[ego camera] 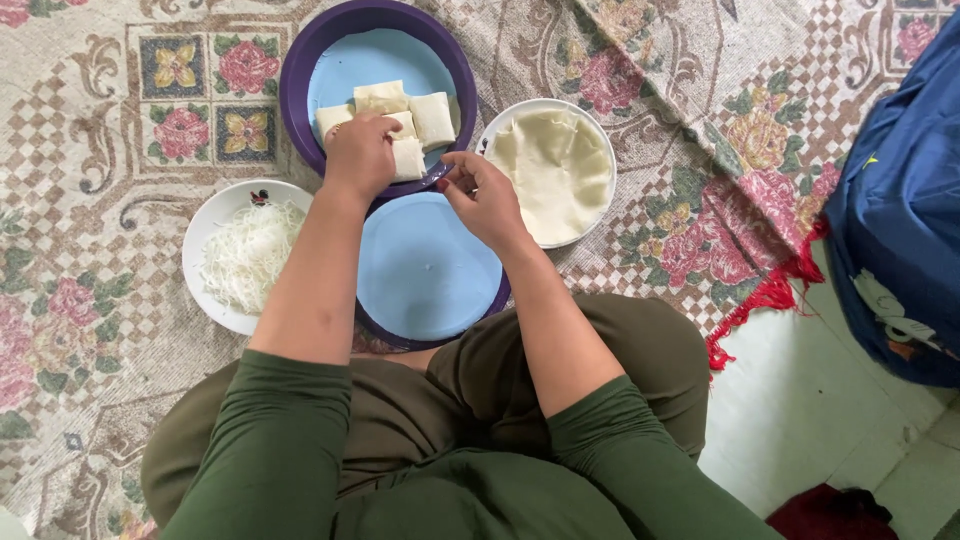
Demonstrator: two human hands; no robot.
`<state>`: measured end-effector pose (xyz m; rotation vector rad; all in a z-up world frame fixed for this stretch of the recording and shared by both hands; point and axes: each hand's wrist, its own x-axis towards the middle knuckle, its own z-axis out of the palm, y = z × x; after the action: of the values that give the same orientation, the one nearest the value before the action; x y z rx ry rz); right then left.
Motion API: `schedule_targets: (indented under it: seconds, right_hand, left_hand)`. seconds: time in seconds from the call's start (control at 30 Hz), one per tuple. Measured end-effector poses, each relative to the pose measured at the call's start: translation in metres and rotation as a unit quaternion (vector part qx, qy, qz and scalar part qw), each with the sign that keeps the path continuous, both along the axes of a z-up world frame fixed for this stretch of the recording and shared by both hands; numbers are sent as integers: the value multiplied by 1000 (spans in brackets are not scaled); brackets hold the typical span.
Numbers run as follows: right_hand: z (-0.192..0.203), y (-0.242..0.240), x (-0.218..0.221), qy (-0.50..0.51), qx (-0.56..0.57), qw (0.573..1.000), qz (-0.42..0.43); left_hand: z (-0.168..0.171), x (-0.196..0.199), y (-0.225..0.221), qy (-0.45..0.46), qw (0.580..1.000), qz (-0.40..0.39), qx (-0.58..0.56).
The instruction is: Rolling thin pastry wrappers with a white filling into cylindrical shapes while sitting on the floor.
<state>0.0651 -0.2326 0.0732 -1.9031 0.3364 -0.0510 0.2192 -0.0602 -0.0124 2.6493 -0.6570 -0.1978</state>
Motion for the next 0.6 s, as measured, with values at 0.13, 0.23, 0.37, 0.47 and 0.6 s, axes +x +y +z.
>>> schedule_targets:
  seconds: [0.13,0.23,0.37,0.47,0.6]
  right_hand:
    - [-1,3,-3,3,-1,1000,6]
    - [6,3,-7,7,-16,1000,17]
    - [44,-20,-15,-30,-2,999,34]
    - [68,-64,-20,-67,-32,996,56]
    - [94,-129,-43,-9,-184,980,73]
  left_hand:
    - [1,-24,0,16,999,-25,21]
    - [23,-40,0,-13,999,-28,32]
    - [54,-71,13,-62,996,-57,24]
    - [103,-125,38,-46,995,-89,30]
    - [176,-202,63,103,983,-118,98]
